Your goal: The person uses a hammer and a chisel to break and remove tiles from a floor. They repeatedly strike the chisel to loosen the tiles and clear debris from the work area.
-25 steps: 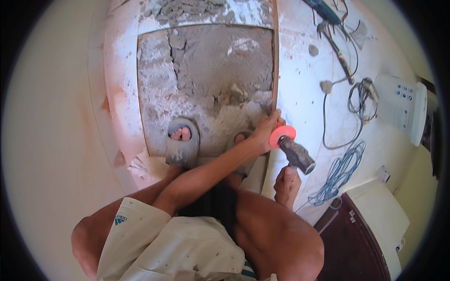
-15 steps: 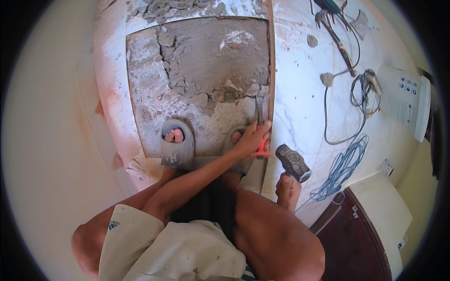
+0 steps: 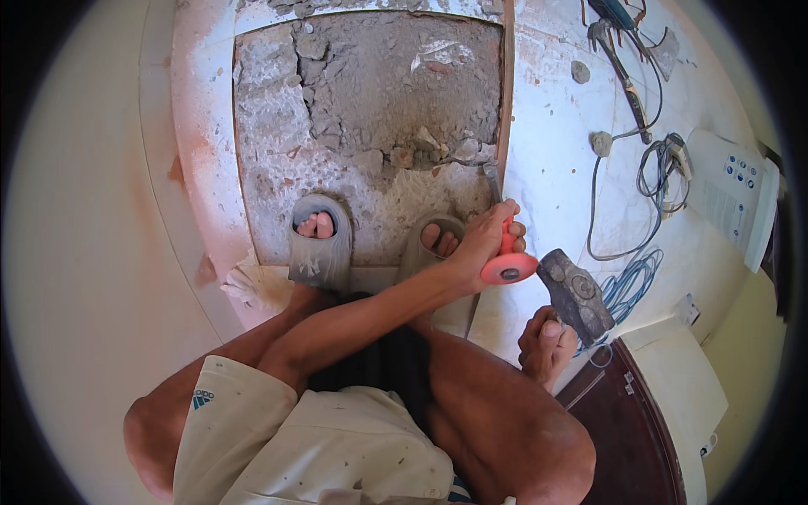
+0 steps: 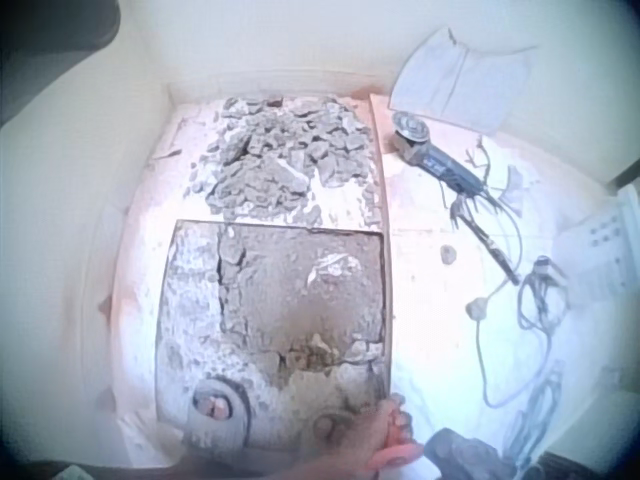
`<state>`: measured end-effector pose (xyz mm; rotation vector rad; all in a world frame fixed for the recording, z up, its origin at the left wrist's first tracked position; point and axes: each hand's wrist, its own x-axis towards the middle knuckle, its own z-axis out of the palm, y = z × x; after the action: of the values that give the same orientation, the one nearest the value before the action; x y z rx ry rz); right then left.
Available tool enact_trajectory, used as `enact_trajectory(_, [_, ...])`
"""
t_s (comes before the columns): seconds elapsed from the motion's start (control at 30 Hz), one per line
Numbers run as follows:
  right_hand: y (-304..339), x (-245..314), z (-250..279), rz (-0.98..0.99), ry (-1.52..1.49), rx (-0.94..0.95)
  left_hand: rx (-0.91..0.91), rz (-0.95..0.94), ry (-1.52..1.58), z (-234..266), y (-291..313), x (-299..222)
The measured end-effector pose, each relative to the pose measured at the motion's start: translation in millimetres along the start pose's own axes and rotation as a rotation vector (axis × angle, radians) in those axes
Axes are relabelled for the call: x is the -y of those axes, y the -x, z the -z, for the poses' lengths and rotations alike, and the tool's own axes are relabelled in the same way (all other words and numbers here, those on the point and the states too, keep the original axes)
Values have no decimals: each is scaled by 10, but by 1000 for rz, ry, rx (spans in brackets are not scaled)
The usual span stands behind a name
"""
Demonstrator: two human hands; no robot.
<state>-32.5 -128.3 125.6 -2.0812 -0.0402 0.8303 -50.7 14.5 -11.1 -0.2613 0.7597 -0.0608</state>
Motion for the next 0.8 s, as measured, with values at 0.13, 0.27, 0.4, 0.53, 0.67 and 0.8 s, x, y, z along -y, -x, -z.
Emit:
enact_trajectory(0.13, [-3,-180,39,27,22,20,-15,-23,-59,27,-125,5])
enact_trajectory(0.27, [28,-326,26,48,20,6,-57,47,-42,54,-127,31])
enact_trajectory(0.4, [82,-108,-13,-17,24,-5,-185,-93,-180,24,-107,144])
enact_trajectory(0.53, [98,-104,-48,-21,-1,-75,-223,-115,-256,121,-221,-95])
enact_trajectory(0.67, [77,-86,-36,22,51,-27,-125,-24,-241,81,-116,105])
enact_trajectory(0.8, [89,-330,64,21,-26,12,-159,-42,-247,49,-133,2])
